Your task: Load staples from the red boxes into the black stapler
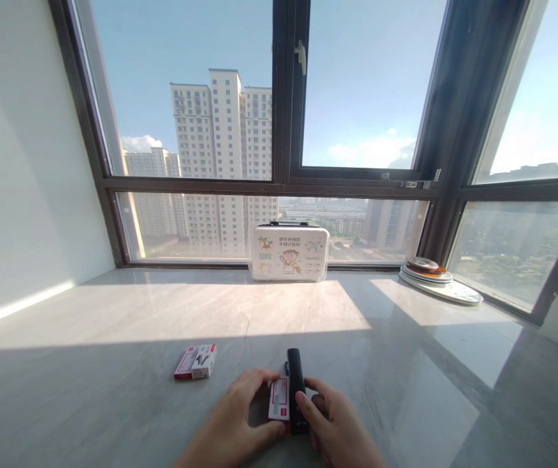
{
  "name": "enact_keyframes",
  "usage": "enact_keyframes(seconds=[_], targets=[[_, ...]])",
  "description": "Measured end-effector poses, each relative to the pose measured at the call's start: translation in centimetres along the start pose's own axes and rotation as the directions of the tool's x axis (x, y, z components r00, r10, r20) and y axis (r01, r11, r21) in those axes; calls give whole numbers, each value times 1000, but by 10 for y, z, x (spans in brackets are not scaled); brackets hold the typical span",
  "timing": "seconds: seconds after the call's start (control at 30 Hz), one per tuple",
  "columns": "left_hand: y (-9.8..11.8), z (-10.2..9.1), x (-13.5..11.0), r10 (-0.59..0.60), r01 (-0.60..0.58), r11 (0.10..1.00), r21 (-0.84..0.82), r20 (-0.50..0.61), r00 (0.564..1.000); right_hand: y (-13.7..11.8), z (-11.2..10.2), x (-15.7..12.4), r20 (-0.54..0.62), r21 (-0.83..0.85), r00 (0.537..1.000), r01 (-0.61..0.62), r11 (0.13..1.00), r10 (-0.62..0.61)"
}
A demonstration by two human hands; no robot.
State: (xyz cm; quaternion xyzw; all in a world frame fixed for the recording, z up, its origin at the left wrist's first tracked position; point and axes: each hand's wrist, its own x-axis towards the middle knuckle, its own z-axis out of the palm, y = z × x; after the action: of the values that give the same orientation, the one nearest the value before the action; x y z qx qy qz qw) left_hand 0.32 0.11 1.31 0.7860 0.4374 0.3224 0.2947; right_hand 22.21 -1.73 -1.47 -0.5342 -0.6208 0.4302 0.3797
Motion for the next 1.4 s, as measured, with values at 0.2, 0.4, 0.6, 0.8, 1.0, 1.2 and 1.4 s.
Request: enact_keyframes(seconds=[0.2, 0.4, 0.6, 0.8, 1.0, 1.2, 1.4], targets=[[-1, 15, 8, -2, 2, 1000, 24, 15, 1000, 3, 0, 2, 9, 33, 1000, -23, 999, 23], [-14, -14, 4, 64, -65, 998, -26, -37, 997, 10, 1, 3, -19, 64, 999, -29, 998, 31], [-100, -85, -27, -41, 203, 933, 297, -473, 880, 7, 0, 1, -20, 65, 999, -41, 997, 42], [-141, -85, -75, -56, 236, 891, 388, -422, 905, 4, 0, 2, -32, 25, 997, -69, 997, 70], [-88, -53, -72, -122, 176, 957, 229, -231, 965, 4, 2, 1, -22, 15, 997, -76, 997, 76], [-28, -25, -30, -19, 11, 999, -49, -150, 989, 1, 3, 0, -31, 5, 998, -59, 998, 59], [-8, -3, 11, 54, -27, 962, -272, 92, 994, 2, 1, 0, -19, -3, 1000, 19, 1000, -20]])
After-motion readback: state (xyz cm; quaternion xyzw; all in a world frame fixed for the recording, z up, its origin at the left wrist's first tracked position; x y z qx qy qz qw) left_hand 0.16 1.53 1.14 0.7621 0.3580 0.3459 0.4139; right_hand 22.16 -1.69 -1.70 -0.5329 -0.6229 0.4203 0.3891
